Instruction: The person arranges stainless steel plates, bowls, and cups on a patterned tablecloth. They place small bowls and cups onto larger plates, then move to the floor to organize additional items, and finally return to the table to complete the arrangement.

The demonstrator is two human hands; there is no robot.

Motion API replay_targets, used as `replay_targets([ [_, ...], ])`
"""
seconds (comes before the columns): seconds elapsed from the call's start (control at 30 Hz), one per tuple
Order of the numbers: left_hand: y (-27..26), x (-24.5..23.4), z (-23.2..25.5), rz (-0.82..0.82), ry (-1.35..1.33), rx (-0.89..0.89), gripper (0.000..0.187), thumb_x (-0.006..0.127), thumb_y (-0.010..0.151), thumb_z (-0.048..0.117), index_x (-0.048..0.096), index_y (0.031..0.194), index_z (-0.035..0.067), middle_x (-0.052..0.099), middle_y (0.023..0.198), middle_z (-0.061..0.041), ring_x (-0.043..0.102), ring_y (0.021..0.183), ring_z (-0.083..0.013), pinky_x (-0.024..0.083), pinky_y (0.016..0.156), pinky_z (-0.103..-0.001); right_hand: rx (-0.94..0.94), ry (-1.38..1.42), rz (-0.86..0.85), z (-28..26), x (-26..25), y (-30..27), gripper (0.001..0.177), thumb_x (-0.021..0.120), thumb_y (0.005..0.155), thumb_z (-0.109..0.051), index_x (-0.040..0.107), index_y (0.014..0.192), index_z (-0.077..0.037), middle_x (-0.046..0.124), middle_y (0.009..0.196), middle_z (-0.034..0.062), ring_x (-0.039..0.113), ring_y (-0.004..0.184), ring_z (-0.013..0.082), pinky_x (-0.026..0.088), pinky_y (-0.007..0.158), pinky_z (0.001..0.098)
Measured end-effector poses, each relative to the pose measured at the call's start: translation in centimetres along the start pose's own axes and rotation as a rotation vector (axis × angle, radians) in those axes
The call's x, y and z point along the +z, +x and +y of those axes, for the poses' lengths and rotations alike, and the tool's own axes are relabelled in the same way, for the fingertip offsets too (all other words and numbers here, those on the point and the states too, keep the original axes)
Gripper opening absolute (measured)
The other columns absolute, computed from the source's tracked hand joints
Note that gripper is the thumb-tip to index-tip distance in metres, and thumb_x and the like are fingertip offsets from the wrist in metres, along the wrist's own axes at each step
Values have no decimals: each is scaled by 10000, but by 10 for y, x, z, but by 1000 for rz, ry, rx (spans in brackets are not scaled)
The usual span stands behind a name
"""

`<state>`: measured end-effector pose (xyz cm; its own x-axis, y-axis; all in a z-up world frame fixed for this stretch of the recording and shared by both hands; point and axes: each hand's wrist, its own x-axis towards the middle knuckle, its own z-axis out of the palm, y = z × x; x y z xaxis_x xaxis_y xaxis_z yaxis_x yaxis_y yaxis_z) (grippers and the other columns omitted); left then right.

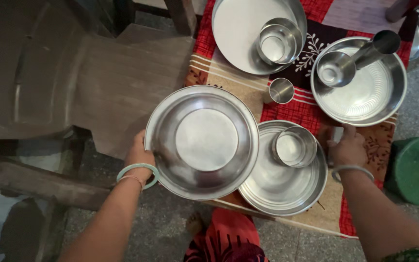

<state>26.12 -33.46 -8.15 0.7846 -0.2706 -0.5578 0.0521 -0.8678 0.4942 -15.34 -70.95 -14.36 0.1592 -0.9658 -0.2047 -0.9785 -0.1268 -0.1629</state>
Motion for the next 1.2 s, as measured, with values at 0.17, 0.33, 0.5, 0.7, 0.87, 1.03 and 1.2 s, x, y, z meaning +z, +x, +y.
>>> replay_targets([
  [0.17,-27,-7,28,243,-144,156,456,468,1044,250,481,1498,207,520,1516,-139,499,1403,-354,401,1152,-467,-20,-98,44,-11,-30,-12,507,856,817,-429,694,1196,-134,666,1256,184,672,1109,405,543,907,540],
  [0.33,-61,0,82,461,-38,701,464,525,1063,265,506,1500,109,360,1645,-174,210,1559,-411,178,1236,-584,-201,11,302,8,-29,-44,372,899,775,-391,738,928,-93,637,1341,144,652,1128,361,532,901,490],
  [0.5,-111,23,138,307,163,1143,475,662,907,276,615,1364,159,429,1583,-118,254,1556,-353,181,1278,-587,-244,209,417,31,-11,-62,335,886,825,-288,713,1000,-62,618,1404,144,609,1246,346,515,1009,457],
  [0.7,-162,80,166,72,275,1381,484,652,934,285,608,1391,133,432,1591,-139,304,1535,-341,228,1251,-567,-280,131,459,37,3,-53,317,870,865,-238,718,1057,-38,600,1450,176,562,1336,371,460,1114,437],
  [0.87,-175,117,166,-111,342,1323,495,637,907,283,594,1377,134,424,1576,-127,339,1506,-318,238,1230,-547,-175,178,523,12,-6,-72,568,837,846,-265,631,1321,-31,464,1519,318,401,1365,474,356,1021,629],
  [1.03,-180,147,155,-152,407,1327,493,592,951,269,561,1422,128,410,1607,-113,347,1513,-307,245,1226,-529,-341,66,423,-2,12,-127,488,820,804,-309,626,1198,-97,603,1270,191,470,1291,393,337,1010,622],
  [1.2,-186,172,151,-279,529,1250,547,588,926,274,517,1443,110,365,1602,-133,298,1505,-326,202,1210,-538,-665,-83,-72,-19,50,-203,516,710,809,-287,626,1283,-102,649,1265,139,567,1187,354,405,968,510],
])
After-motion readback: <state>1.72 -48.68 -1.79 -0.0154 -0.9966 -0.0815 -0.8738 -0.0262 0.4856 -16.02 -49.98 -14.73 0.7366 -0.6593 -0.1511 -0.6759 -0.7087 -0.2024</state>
